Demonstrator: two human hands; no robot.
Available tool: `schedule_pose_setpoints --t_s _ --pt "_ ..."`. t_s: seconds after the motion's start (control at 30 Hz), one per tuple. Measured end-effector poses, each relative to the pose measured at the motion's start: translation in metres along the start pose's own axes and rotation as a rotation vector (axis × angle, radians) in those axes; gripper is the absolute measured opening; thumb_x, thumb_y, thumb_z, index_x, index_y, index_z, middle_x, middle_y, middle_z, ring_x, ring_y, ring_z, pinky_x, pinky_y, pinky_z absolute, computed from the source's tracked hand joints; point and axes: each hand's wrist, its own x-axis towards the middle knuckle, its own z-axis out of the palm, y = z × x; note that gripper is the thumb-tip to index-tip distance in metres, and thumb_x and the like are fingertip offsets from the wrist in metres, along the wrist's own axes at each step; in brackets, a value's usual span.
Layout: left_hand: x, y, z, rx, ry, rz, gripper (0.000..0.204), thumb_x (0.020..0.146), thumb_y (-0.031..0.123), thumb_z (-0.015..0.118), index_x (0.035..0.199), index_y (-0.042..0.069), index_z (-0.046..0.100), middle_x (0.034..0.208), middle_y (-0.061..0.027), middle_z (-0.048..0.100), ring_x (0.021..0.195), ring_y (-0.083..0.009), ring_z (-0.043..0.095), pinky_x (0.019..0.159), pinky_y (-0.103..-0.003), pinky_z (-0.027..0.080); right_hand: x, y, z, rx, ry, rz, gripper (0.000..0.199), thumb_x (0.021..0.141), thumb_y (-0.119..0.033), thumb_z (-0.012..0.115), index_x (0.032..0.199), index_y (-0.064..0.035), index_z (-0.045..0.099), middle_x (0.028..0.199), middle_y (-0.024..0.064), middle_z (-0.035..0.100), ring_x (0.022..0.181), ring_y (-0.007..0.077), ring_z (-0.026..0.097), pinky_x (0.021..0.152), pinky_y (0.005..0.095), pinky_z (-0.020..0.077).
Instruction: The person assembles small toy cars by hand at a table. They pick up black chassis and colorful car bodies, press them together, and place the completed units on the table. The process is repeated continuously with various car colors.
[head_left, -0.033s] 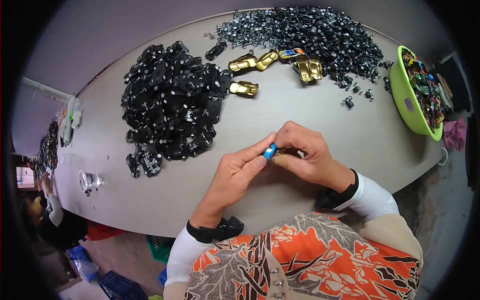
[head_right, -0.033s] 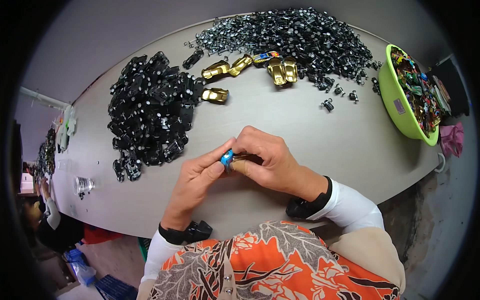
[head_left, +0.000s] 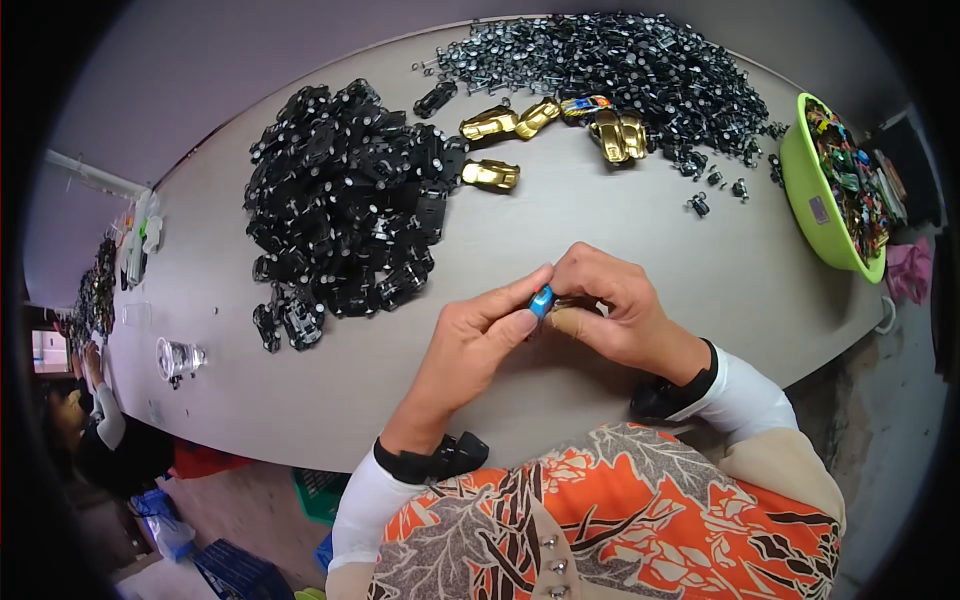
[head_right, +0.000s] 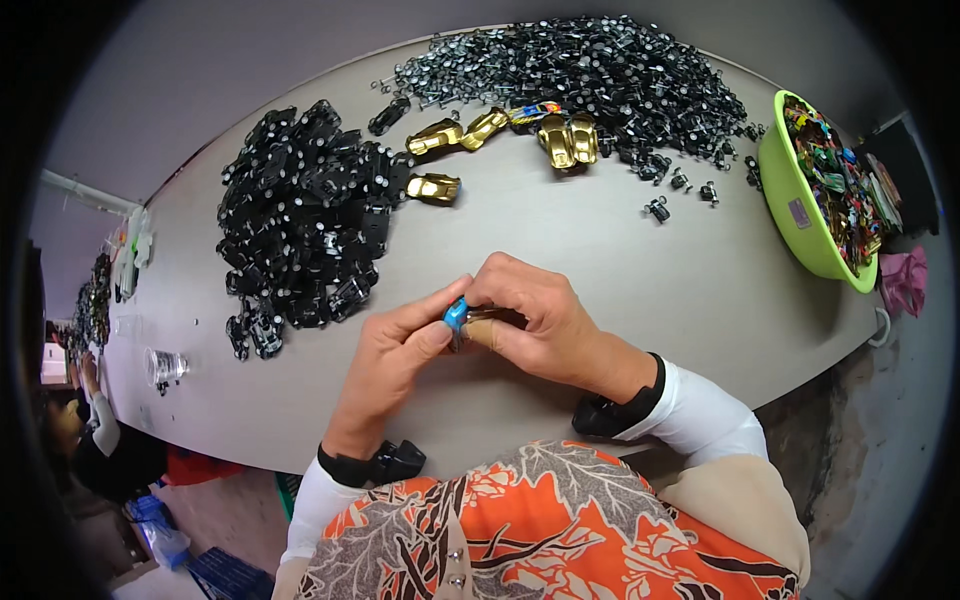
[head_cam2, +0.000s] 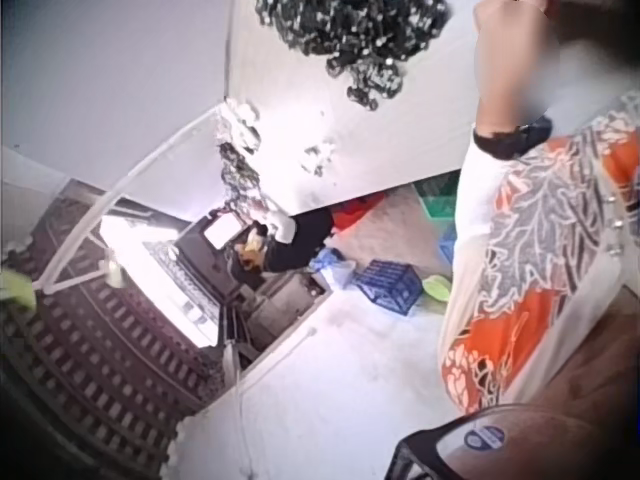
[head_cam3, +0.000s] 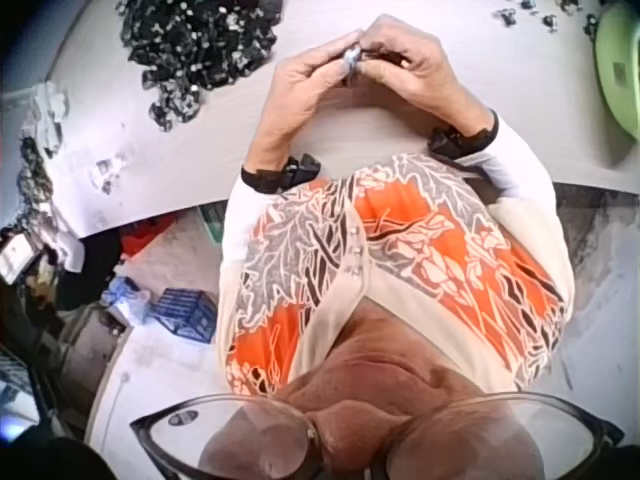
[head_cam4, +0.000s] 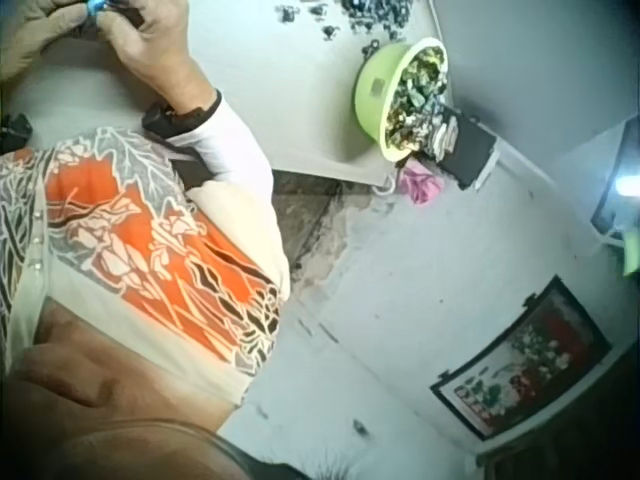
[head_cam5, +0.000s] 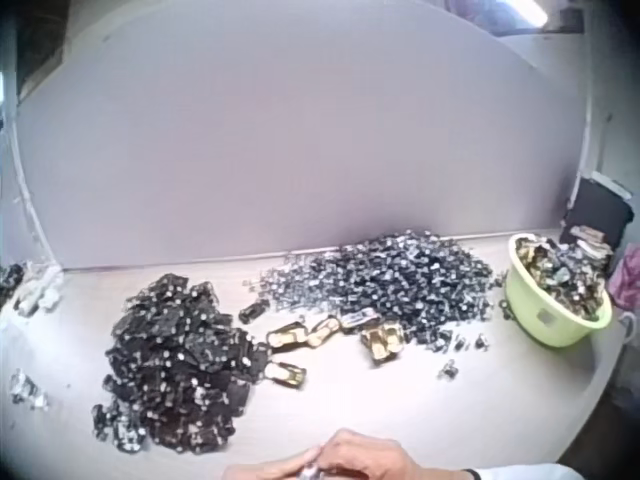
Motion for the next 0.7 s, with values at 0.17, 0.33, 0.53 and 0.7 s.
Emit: schedule_pose_setpoints --t_s 0.17,0.33,0.53,0.7 --pt "-0.002 -0.006 -0.001 -0.313 0.128 -0.071 0.028 0.078 0.002 0.066 0.105 0.001 0.058 0.093 -0.0044 0.059 0.073 -0.0068 0.056 0.063 -0.019 0.048 0.001 -0.01 0.0 0.409 -0.012 0.418 0.009 0.081 -0.005 0.062 0.082 -0.0012 0.054 0.079 0.0003 0.052 0.066 0.006 0.047 0.055 0.0219 0.0383" --pt "-0.003 -0.002 -0.008 -0.221 0.07 -0.177 0.029 0.069 -0.002 0.071 0.094 0.003 0.058 0.082 -0.0008 0.059 0.064 -0.0053 0.056 0.054 -0.016 0.047 0.0 -0.007 -0.013 0.671 -0.16 0.513 0.004 0.083 -0.007 0.057 0.082 -0.0028 0.057 0.08 -0.0015 0.05 0.061 0.0038 0.045 0.052 0.0187 0.0355" --pt "-0.004 -0.003 -0.003 -0.193 0.064 -0.182 0.026 0.066 -0.001 0.073 0.089 0.003 0.06 0.08 0.001 0.061 0.066 -0.0032 0.055 0.057 -0.015 0.044 0.001 -0.011 -0.007 0.561 -0.241 0.659 0.003 0.081 -0.004 0.057 0.081 -0.002 0.059 0.074 -0.0024 0.054 0.06 0.0035 0.046 0.052 0.0188 0.0352" --pt "-0.006 -0.01 0.003 0.044 0.081 -0.125 0.023 0.069 0.001 0.072 0.088 0.001 0.06 0.079 0.0027 0.059 0.067 -0.0021 0.051 0.06 -0.016 0.042 -0.007 -0.008 0.008 0.446 -0.171 0.677 0.004 0.078 0.001 0.057 0.082 -0.0003 0.058 0.07 -0.0022 0.054 0.062 0.0044 0.044 0.054 0.0209 0.0363"
